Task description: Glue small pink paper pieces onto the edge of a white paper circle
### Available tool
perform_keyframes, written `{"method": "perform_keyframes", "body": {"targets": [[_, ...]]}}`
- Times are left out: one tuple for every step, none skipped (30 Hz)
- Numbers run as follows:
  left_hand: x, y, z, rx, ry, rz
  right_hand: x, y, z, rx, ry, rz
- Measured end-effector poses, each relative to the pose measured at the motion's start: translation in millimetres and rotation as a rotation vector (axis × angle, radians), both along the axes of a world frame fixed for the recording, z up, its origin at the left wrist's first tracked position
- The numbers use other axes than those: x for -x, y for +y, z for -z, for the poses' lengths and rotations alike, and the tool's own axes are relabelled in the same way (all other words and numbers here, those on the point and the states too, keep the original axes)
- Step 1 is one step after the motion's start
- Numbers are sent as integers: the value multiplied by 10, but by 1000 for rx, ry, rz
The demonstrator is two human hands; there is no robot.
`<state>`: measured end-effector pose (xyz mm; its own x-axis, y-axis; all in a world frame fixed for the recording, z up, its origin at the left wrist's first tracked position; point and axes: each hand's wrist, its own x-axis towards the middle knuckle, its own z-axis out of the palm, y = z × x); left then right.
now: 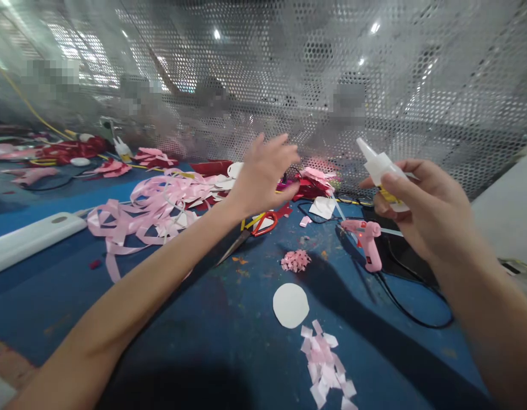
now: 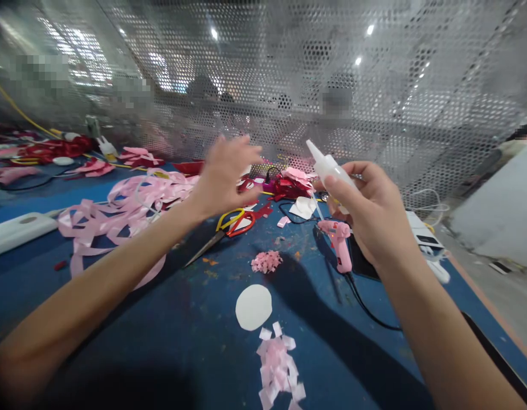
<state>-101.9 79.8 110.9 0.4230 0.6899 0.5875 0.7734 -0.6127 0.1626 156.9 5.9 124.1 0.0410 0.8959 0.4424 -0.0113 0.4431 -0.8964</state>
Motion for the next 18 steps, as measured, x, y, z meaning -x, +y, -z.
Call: {"method": "perform_keyframes", "body": {"targets": [[11, -2, 22, 105, 96, -7, -14, 6, -5, -10, 6, 2], [23, -10, 21, 192, 166, -22, -26, 11, -10, -13, 8, 6], [33, -26, -9, 260, 217, -47, -36, 17, -13, -11, 5, 10], [42, -51, -67, 302, 254, -77, -46, 24, -14, -9, 1, 13], [46, -84, -148, 314, 265, -113, -55, 32, -14, -9, 0, 15], [45, -122, -239, 242, 190, -127, -63, 40, -12, -12, 0, 18], [39, -160, -329, 172, 92, -114, -70, 49, -9, -13, 2, 23], [28, -196, -403, 90, -33, -104, -75, 56, -5, -13, 6, 27], [14, -226, -451, 17, -152, -97, -76, 61, 0, -10, 9, 28], [-2, -248, -466, -14, -255, -79, -75, 64, 6, -2, 12, 25], [-19, -263, -445, -12, -337, -54, -69, 66, 14, 10, 12, 21], [-34, -274, -389, 8, -395, -28, -62, 66, 22, 25, 11, 17], [-47, -285, -303, 59, -399, 8, -52, 66, 32, 43, 10, 15], [-57, -303, -195, 98, -369, 48, -42, 67, 42, 59, 8, 16], [-64, -334, -73, 94, -293, 90, -34, 68, 53, 75, 2, 19], [-67, -385, 57, 94, -138, 145, -27, 71, 64, 91, -6, 22], [-67, -457, 189, 104, 0, 184, -23, 75, 75, 104, -13, 24], [-65, -552, 317, 113, 112, 223, -22, 80, 84, 114, -19, 24]]}}
